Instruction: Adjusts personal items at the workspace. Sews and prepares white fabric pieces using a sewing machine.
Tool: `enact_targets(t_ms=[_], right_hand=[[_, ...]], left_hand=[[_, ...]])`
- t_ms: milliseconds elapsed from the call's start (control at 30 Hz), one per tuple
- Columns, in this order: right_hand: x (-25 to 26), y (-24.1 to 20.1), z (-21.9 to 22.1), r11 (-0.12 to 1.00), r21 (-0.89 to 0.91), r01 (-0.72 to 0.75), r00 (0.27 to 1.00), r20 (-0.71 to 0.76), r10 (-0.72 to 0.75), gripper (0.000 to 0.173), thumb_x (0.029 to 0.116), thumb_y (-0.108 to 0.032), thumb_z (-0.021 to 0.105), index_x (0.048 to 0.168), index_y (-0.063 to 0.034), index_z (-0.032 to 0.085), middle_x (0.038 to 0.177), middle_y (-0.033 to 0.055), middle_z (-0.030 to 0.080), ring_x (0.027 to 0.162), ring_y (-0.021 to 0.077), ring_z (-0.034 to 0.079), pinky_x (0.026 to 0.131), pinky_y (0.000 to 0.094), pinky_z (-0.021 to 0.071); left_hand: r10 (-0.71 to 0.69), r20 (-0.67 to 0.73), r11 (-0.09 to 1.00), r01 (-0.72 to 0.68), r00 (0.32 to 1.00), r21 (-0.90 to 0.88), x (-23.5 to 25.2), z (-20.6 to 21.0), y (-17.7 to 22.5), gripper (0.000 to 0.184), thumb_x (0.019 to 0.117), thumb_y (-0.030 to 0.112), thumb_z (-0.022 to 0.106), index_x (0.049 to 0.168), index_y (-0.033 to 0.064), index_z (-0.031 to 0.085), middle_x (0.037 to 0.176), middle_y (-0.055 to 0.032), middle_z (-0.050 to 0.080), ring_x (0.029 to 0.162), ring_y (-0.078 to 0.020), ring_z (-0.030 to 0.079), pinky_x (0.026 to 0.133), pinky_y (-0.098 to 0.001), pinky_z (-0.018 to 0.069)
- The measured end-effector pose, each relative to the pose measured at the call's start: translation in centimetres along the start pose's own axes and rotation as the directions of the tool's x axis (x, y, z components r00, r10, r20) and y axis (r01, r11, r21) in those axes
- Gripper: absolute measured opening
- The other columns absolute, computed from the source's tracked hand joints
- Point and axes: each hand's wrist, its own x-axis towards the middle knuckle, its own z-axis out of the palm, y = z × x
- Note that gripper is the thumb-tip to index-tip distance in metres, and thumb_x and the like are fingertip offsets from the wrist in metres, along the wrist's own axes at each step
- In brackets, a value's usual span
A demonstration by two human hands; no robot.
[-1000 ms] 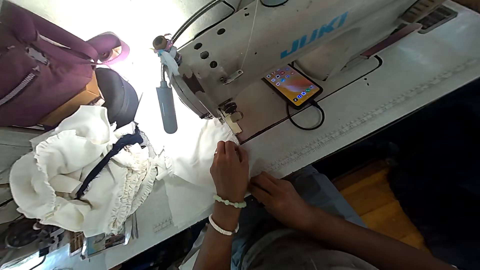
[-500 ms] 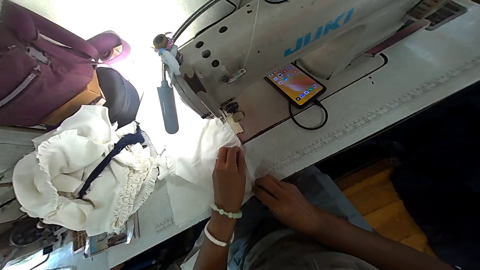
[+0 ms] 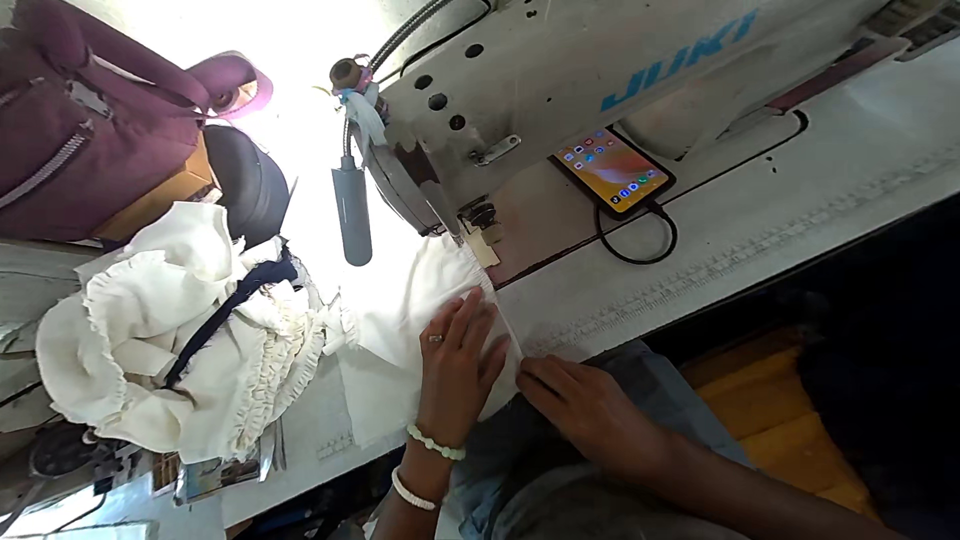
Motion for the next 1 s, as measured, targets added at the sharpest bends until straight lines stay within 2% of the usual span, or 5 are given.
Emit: enact_targets(t_ms=[467, 567, 667, 900, 1000], right_hand=[[5.2, 3.3, 2.0, 1.000, 0.002, -0.016, 1.000, -0.004, 0.016, 0.009, 0.0895, 0.001, 0.064, 0.092, -0.0017, 0.072, 0.096, 0.0145, 0.073, 0.075, 0.0249, 0.071, 0.059, 0.0304, 0.0574], [5.6, 3.7, 2.2, 1.000, 0.005, -0.022, 1.000, -0.012, 0.022, 0.010, 0.0894, 0.001, 0.064, 0.094, -0.0013, 0.073, 0.097, 0.0148, 0.072, 0.077, 0.0262, 0.071, 0.059, 0.0312, 0.0569], [5.7, 3.8, 2.0, 1.000, -0.025, -0.003, 1.000, 0.003, 0.003, 0.012, 0.0913, 0.000, 0.063, 0.097, -0.0023, 0.073, 0.103, 0.0133, 0.072, 0.077, 0.0249, 0.069, 0.058, 0.0297, 0.0553], [7.5, 4.3, 2.2, 0.993, -0.113, 0.045, 0.998, 0.038, -0.041, 0.016, 0.0925, 0.002, 0.060, 0.098, -0.0011, 0.074, 0.100, 0.0128, 0.073, 0.078, 0.0265, 0.070, 0.057, 0.0324, 0.0553], [8.7, 5.0, 2.5, 0.988, -0.143, 0.062, 0.997, 0.049, -0.055, 0.016, 0.0929, 0.002, 0.060, 0.100, -0.0013, 0.074, 0.100, 0.0123, 0.073, 0.083, 0.0265, 0.071, 0.060, 0.0324, 0.0570]], left_hand=[[0.023, 0.005, 1.000, -0.023, 1.000, -0.014, 5.0, 0.1, -4.4, 0.037, 0.1005, 0.035, 0.061, 0.128, 0.0129, 0.072, 0.145, -0.0119, 0.060, 0.136, -0.0338, 0.053, 0.106, -0.0554, 0.0438], [-0.001, -0.020, 0.998, 0.002, 1.000, 0.070, 4.5, -0.1, -2.9, 0.035, 0.0992, 0.032, 0.063, 0.125, 0.0105, 0.073, 0.141, -0.0162, 0.061, 0.134, -0.0388, 0.055, 0.108, -0.0605, 0.0430], [-0.059, -0.014, 0.991, 0.060, 0.998, 0.118, 2.8, -0.2, -1.3, 0.040, 0.1023, 0.033, 0.056, 0.129, 0.0077, 0.071, 0.139, -0.0120, 0.065, 0.130, -0.0387, 0.060, 0.106, -0.0678, 0.0409], [-0.038, 0.011, 0.997, 0.038, 0.999, 0.065, 3.9, -0.3, -3.3, 0.040, 0.1038, 0.031, 0.053, 0.132, 0.0073, 0.069, 0.144, -0.0107, 0.062, 0.137, -0.0361, 0.054, 0.111, -0.0653, 0.0381], [-0.019, 0.002, 0.998, 0.019, 1.000, 0.062, 5.1, -0.2, -4.5, 0.040, 0.1038, 0.029, 0.055, 0.133, 0.0048, 0.068, 0.145, -0.0129, 0.060, 0.139, -0.0363, 0.052, 0.111, -0.0543, 0.0442]])
